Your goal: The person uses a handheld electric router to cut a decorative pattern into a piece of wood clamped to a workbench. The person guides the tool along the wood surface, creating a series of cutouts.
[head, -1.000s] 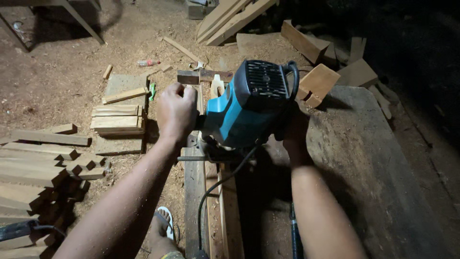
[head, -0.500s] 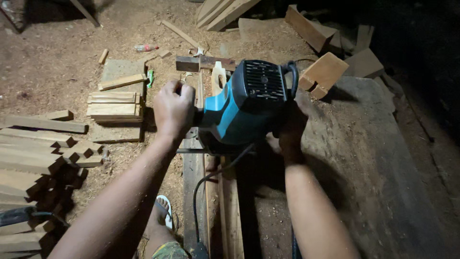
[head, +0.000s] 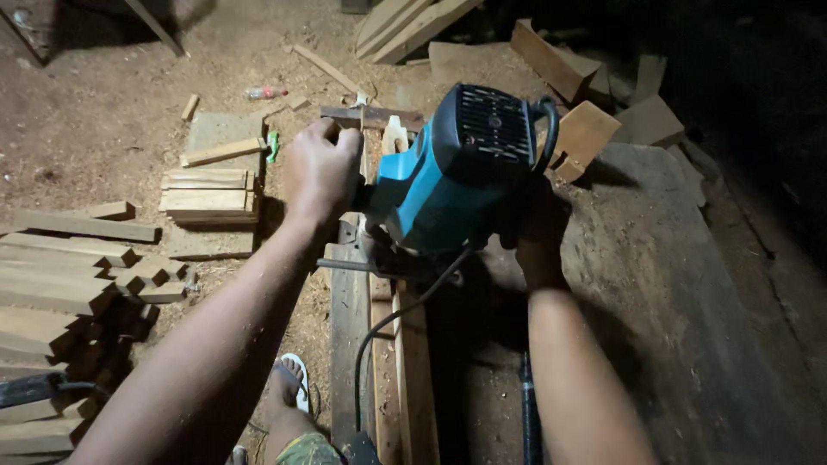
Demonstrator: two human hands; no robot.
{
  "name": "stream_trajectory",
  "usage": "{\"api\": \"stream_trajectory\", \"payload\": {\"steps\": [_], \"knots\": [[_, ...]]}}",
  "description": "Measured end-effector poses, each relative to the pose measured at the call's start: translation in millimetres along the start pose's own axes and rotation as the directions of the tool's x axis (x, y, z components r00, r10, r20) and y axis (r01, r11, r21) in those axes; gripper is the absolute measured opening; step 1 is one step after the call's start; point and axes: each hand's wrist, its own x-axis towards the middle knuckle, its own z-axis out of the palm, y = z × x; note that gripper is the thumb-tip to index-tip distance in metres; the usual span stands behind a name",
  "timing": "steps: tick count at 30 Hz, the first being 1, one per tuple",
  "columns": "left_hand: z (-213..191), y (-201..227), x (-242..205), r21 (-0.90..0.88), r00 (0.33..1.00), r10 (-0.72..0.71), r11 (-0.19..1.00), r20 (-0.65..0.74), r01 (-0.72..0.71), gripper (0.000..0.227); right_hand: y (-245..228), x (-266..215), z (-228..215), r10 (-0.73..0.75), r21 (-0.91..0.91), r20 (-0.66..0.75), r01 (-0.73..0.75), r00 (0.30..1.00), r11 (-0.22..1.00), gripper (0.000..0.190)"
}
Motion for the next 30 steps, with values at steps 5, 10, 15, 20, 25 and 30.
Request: {"api": "stream_trajectory", "payload": {"steps": [5,10,15,20,25,30], "knots": [[4,-8,-7,0.019,0.998,0.049,0.999,-0.046,-0.048,0.044,-1,-1,0,-0.06,-0.048,0.063,0.063,0.996,0.997,0.029],[11,-16,-1,-0.005,0.998,0.046,0.999,-0.038,-0.046,0.047,12,11,-7,-0.174,-0.098,0.081,0.182,0.981,0.978,0.028],[13,-21,-3,0.0,0.989,0.117,0.993,-0.085,-0.118,0.045,15,16,-6,-0.143,-0.151,0.03,0.146,0.989,0.978,0.033],[15,-25,-1,0.03,0.986,0.128,0.992,-0.107,-0.125,0.045,15,12,-5,-0.096,-0.071,0.027,0.098,0.995,0.993,0.033],[15,-29,-5,0.004,0.993,0.102,0.995,-0.062,-0.102,0.041,22,18,-12,-0.347,-0.38,0.031,0.332,0.937,0.863,0.037],[16,-30,-6,0.023,0.988,0.129,0.992,-0.087,-0.127,0.04,33,29,-14,-0.09,-0.335,-0.071,0.061,0.993,0.94,0.037]]}}
